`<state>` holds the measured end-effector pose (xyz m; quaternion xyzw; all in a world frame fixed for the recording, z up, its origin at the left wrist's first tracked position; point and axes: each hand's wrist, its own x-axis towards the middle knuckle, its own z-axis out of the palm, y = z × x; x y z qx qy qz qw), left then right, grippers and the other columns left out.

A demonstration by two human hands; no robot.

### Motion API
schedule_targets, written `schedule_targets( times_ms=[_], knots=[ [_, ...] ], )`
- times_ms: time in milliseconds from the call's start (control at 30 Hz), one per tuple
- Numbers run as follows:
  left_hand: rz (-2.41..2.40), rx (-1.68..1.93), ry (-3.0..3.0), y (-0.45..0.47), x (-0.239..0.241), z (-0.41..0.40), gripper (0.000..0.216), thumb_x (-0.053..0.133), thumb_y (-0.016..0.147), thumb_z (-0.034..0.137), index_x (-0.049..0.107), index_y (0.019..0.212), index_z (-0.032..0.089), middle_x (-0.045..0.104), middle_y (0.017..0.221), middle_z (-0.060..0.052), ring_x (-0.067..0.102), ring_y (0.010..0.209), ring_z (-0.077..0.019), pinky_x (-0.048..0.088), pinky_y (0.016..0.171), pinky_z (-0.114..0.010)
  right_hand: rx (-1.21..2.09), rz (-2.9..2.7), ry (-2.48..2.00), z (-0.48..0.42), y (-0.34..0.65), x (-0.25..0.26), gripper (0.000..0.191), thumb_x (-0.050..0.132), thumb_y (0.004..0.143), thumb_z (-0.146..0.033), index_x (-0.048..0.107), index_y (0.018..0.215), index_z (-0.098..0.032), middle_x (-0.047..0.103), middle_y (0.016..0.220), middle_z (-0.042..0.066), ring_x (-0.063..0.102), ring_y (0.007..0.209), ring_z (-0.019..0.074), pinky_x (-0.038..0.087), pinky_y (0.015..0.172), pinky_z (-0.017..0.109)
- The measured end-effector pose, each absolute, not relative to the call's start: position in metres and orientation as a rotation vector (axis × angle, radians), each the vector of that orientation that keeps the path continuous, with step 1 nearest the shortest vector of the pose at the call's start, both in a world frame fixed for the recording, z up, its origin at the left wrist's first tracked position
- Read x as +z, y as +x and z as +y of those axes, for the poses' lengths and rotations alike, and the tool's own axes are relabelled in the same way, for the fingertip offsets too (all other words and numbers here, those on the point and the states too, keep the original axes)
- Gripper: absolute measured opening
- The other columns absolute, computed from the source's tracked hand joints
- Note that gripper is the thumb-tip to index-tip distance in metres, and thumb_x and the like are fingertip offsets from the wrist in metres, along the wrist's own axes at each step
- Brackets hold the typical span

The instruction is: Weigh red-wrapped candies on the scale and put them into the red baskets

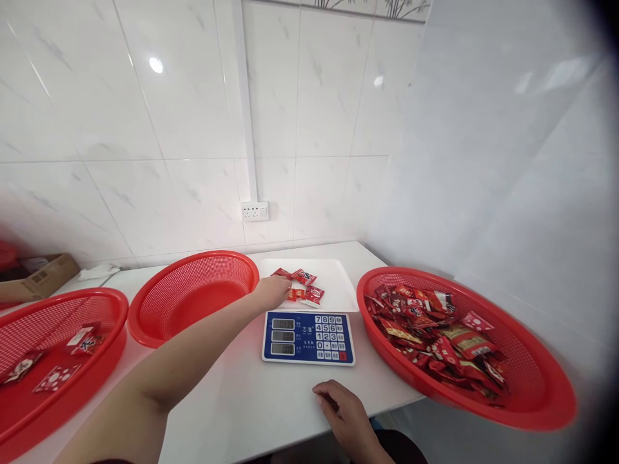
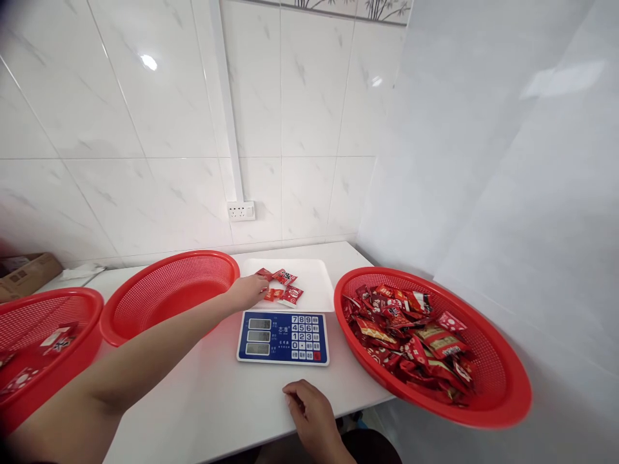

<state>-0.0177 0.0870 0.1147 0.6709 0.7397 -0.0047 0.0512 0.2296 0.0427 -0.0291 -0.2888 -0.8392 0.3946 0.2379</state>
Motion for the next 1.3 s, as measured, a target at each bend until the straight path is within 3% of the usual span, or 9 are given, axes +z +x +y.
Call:
schedule_targets(
  times_ms=[200, 400, 567, 767, 867, 967, 1033, 1167, 1300],
  knots=[
    [2.192, -0.043, 2.043, -0.017, 0.122, 0.082, 0.042, 0.053, 0.079, 0.048, 0.051, 0.115, 0.026, 0.057, 0.113, -0.007, 0.056, 0.099, -0.0235, 0.049, 0.075, -0.033, 1.093, -2.293, -0.795, 0.042, 0.23, -0.028, 0.022, 0.041, 0.084, -0.029, 0.062, 0.085, -0.021, 0.064, 0.08, 0.004, 0.058, 0.071, 0.0171, 0.043, 0.061, 0.026],
    [2.244, -0.137, 2.021, -0.008, 0.124, 0.089, 0.03, 0.05, 0.086, 0.03, 0.052, 0.111, 0.016, 0.055, 0.112, -0.008, 0.057, 0.093, -0.018, 0.048, 0.079, -0.039, 1.077, -2.304, -0.793, 0.042, 0.229, -0.033, 0.023, 0.039, 0.085, -0.028, 0.061, 0.087, -0.02, 0.063, 0.081, 0.004, 0.057, 0.071, 0.017, 0.043, 0.062, 0.027],
    [2.397, -0.019, 2.004, -0.025, 0.142, 0.079, 0.03, 0.05, 0.085, 0.032, 0.052, 0.111, 0.016, 0.056, 0.111, -0.007, 0.057, 0.093, -0.0178, 0.048, 0.078, -0.039, 1.085, -2.311, -0.794, 0.043, 0.23, -0.03, 0.022, 0.04, 0.085, -0.028, 0.061, 0.087, -0.02, 0.063, 0.08, 0.004, 0.057, 0.07, 0.017, 0.043, 0.062, 0.027],
    [2.677, 0.136, 1.835, -0.072, 0.161, 0.042, 0.027, 0.036, 0.087, 0.03, 0.059, 0.088, 0.018, 0.064, 0.085, -0.007, 0.06, 0.079, -0.0217, 0.044, 0.065, -0.032, 1.112, -2.285, -0.788, 0.043, 0.23, -0.028, 0.022, 0.041, 0.084, -0.028, 0.061, 0.086, -0.02, 0.064, 0.081, 0.004, 0.058, 0.071, 0.0174, 0.044, 0.063, 0.028],
    [2.735, 0.223, 1.791, -0.082, 0.157, 0.019, 0.03, 0.039, 0.084, 0.036, 0.057, 0.1, 0.019, 0.065, 0.093, -0.009, 0.06, 0.084, -0.0249, 0.045, 0.065, -0.033, 1.185, -2.25, -0.789, 0.043, 0.23, -0.029, 0.02, 0.043, 0.083, -0.029, 0.062, 0.086, -0.021, 0.065, 0.083, 0.004, 0.059, 0.074, 0.0178, 0.045, 0.066, 0.028],
    [2.787, 0.362, 1.814, -0.073, 0.144, -0.003, 0.042, 0.041, 0.084, 0.042, 0.048, 0.119, 0.019, 0.056, 0.119, -0.011, 0.048, 0.111, -0.0285, 0.044, 0.08, -0.038, 1.239, -2.212, -0.799, 0.048, 0.228, -0.018, 0.021, 0.045, 0.083, -0.031, 0.062, 0.086, -0.021, 0.066, 0.085, 0.005, 0.06, 0.076, 0.0181, 0.047, 0.065, 0.028],
    [2.786, 0.585, 1.905, -0.057, 0.128, -0.017, 0.041, 0.038, 0.086, 0.041, 0.047, 0.12, 0.019, 0.053, 0.123, -0.01, 0.043, 0.117, -0.0258, 0.041, 0.089, -0.038, 1.155, -2.185, -0.787, 0.057, 0.222, 0.001, 0.023, 0.044, 0.083, -0.035, 0.062, 0.086, -0.021, 0.066, 0.087, 0.006, 0.061, 0.079, 0.0189, 0.048, 0.067, 0.028],
    [2.335, 1.33, 2.359, -0.017, 0.08, -0.036, 0.022, 0.045, 0.086, 0.027, 0.057, 0.101, 0.018, 0.064, 0.098, -0.009, 0.056, 0.099, -0.0206, 0.045, 0.086, -0.034, 0.789, -2.17, -0.707, 0.094, 0.192, 0.05, 0.027, 0.044, 0.084, -0.038, 0.061, 0.096, -0.021, 0.063, 0.102, 0.008, 0.055, 0.098, 0.0218, 0.042, 0.086, 0.036],
    [1.974, 1.484, 2.336, 0.01, 0.036, -0.042, 0.018, 0.048, 0.084, 0.019, 0.058, 0.098, 0.018, 0.066, 0.087, -0.007, 0.061, 0.085, -0.0167, 0.05, 0.076, -0.03, 0.439, -2.38, -0.781, 0.132, 0.148, 0.08, 0.031, 0.046, 0.084, -0.038, 0.058, 0.108, -0.023, 0.058, 0.113, 0.007, 0.047, 0.11, 0.0231, 0.036, 0.094, 0.039]
  ],
)
